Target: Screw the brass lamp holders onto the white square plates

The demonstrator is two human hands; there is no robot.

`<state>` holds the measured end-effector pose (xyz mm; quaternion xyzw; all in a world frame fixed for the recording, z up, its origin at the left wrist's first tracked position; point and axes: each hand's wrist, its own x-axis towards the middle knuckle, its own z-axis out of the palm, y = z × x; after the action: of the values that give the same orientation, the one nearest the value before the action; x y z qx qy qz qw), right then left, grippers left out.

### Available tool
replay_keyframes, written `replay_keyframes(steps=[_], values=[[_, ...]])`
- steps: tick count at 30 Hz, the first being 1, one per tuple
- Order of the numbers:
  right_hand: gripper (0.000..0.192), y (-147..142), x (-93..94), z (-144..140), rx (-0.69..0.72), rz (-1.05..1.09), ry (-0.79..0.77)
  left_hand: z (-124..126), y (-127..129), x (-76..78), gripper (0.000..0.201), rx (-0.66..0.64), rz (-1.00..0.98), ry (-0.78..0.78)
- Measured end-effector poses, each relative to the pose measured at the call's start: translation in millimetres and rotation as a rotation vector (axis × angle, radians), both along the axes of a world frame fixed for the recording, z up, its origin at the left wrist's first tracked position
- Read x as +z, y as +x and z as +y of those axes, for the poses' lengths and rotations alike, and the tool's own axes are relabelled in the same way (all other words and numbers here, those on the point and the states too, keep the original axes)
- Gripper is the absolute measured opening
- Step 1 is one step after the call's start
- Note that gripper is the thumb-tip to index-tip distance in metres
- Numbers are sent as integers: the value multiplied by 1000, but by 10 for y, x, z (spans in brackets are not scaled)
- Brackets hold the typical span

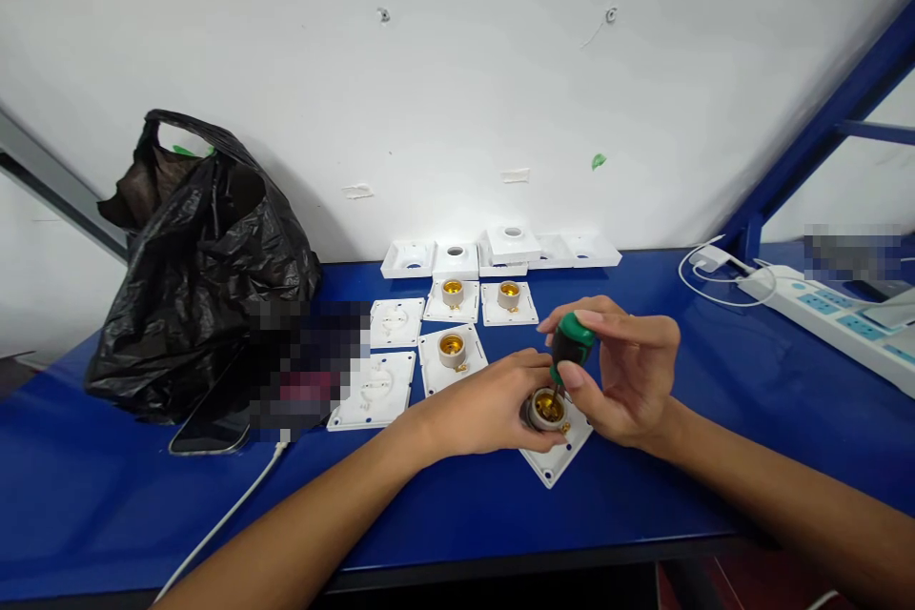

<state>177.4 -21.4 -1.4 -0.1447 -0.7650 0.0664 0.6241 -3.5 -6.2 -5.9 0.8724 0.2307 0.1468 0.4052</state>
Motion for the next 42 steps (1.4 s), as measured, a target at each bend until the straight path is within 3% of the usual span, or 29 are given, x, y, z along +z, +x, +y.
replay_keyframes(steps=[8, 14, 19, 24, 29, 34, 38, 42], values=[[67, 11, -15, 47, -141, 39, 25, 63, -90, -20, 39, -29, 61, -5], [65, 25, -20, 43, -61, -29, 34, 40, -68, -12, 34, -23, 48, -34], [74, 19, 7, 49, -156, 31, 81, 24, -41, 7, 36, -62, 42, 5], [65, 35, 3, 47, -62, -52, 42, 26, -40, 4, 29, -38, 62, 11], [73, 57, -2, 42, -115, -46, 71, 14, -48, 13, 35, -24, 67, 15], [65, 49, -3, 47, -48, -100, 32, 22, -50, 20, 28, -53, 47, 19], [71, 50, -34, 68, -111, -34, 29, 33, -42, 32, 31, -85, 16, 45], [62, 77, -53, 76, -53, -70, -21, 15, -42, 46, 26, -68, 63, 57]])
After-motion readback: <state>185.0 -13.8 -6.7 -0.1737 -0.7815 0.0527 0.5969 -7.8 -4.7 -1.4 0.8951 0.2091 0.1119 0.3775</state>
